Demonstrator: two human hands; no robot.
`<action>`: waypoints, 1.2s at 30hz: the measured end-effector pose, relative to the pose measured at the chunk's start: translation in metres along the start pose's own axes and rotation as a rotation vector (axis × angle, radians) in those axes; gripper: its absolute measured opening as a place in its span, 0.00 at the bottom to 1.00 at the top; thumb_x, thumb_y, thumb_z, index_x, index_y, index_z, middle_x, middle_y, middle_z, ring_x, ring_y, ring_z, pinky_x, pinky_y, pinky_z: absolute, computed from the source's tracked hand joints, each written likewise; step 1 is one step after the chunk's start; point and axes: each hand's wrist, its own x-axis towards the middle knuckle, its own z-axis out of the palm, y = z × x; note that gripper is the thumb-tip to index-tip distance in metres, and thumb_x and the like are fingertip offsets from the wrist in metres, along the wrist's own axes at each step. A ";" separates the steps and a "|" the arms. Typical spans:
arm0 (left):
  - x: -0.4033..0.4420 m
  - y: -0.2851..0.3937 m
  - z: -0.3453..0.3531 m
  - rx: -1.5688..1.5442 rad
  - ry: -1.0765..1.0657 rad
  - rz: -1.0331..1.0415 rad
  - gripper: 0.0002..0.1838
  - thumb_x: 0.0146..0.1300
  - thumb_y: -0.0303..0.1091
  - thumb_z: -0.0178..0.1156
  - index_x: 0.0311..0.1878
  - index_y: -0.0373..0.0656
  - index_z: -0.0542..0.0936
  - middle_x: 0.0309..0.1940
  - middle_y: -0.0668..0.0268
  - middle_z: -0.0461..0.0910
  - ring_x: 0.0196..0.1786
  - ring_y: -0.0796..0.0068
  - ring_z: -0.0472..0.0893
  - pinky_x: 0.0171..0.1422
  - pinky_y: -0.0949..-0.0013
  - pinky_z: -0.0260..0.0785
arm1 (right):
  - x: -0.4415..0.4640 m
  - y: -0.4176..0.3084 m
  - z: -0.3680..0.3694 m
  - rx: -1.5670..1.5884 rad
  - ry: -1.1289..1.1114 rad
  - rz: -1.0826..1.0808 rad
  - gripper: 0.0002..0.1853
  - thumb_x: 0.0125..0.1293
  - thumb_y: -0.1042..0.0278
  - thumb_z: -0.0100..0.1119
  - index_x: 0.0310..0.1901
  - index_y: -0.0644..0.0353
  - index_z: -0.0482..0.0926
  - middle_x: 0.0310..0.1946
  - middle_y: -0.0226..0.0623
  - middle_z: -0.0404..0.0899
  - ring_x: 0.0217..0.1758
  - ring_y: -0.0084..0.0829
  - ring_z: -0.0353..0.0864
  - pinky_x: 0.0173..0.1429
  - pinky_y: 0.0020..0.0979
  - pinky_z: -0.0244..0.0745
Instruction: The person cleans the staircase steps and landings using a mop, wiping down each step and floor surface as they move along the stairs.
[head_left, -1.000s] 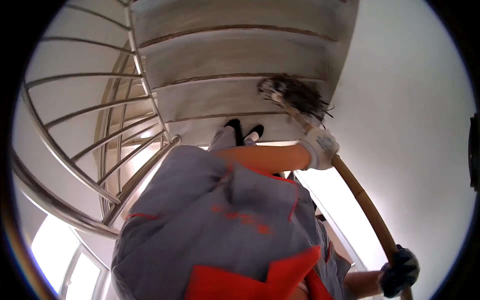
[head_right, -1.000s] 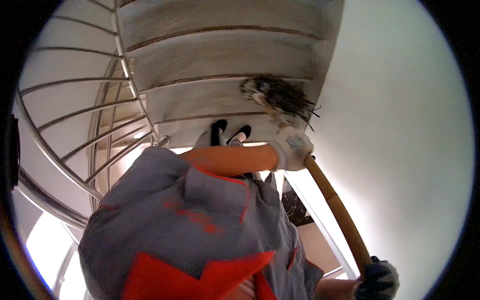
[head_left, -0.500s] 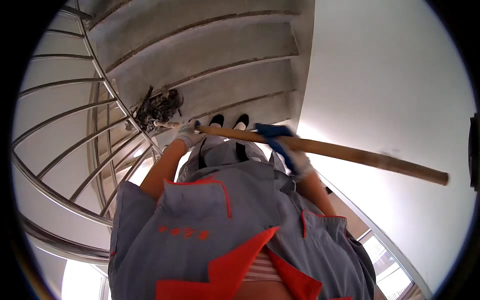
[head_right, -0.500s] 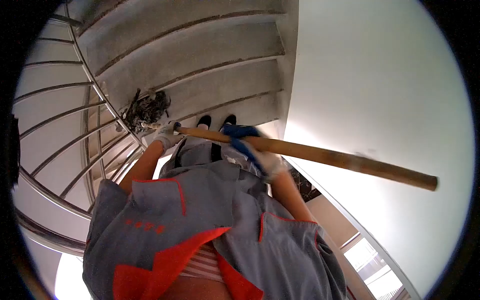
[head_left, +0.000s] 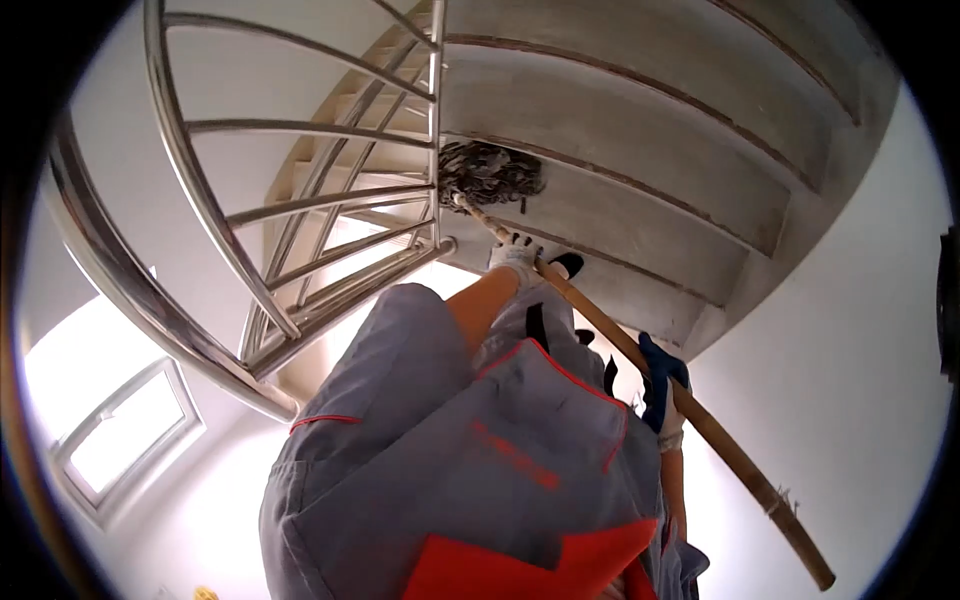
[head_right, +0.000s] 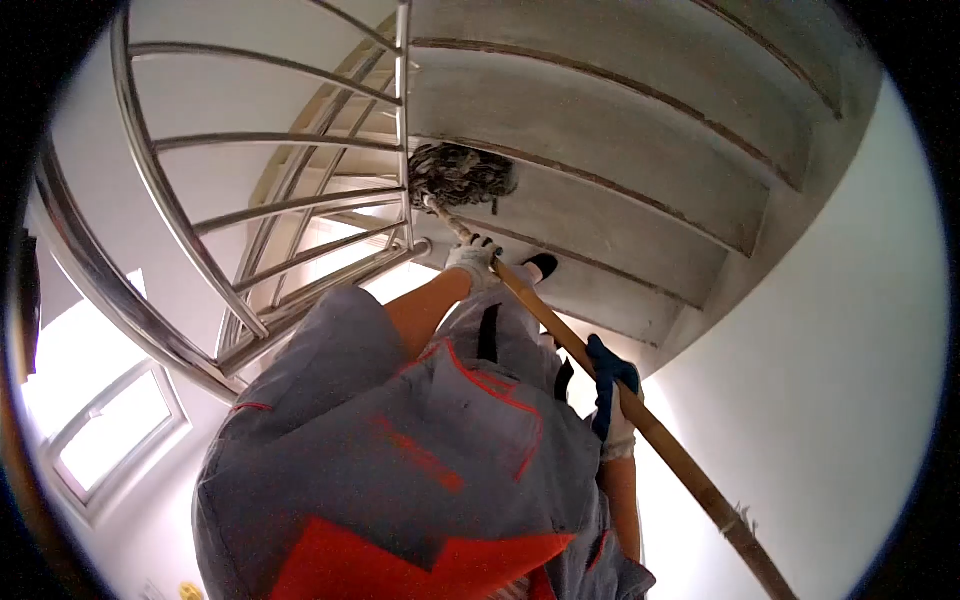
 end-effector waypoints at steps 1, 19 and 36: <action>0.004 -0.010 0.011 -0.025 0.019 -0.014 0.35 0.48 0.56 0.62 0.60 0.54 0.70 0.64 0.63 0.63 0.70 0.59 0.58 0.66 0.54 0.57 | 0.001 -0.002 0.008 -0.009 0.003 0.035 0.14 0.65 0.67 0.51 0.44 0.70 0.75 0.50 0.49 0.78 0.53 0.37 0.77 0.62 0.34 0.66; 0.041 -0.033 0.072 -0.396 0.412 0.092 0.21 0.47 0.44 0.65 0.47 0.54 0.78 0.53 0.64 0.71 0.64 0.56 0.62 0.62 0.57 0.65 | -0.009 -0.045 0.015 -0.250 -0.137 -0.103 0.04 0.63 0.77 0.52 0.38 0.66 0.73 0.46 0.50 0.78 0.57 0.45 0.74 0.62 0.39 0.66; -0.087 0.200 0.016 -0.398 0.354 0.807 0.18 0.48 0.47 0.64 0.42 0.52 0.79 0.44 0.65 0.74 0.55 0.62 0.70 0.57 0.58 0.64 | -0.214 -0.129 -0.029 -0.523 0.442 -0.924 0.12 0.59 0.66 0.45 0.21 0.60 0.64 0.15 0.41 0.66 0.21 0.37 0.71 0.36 0.53 0.81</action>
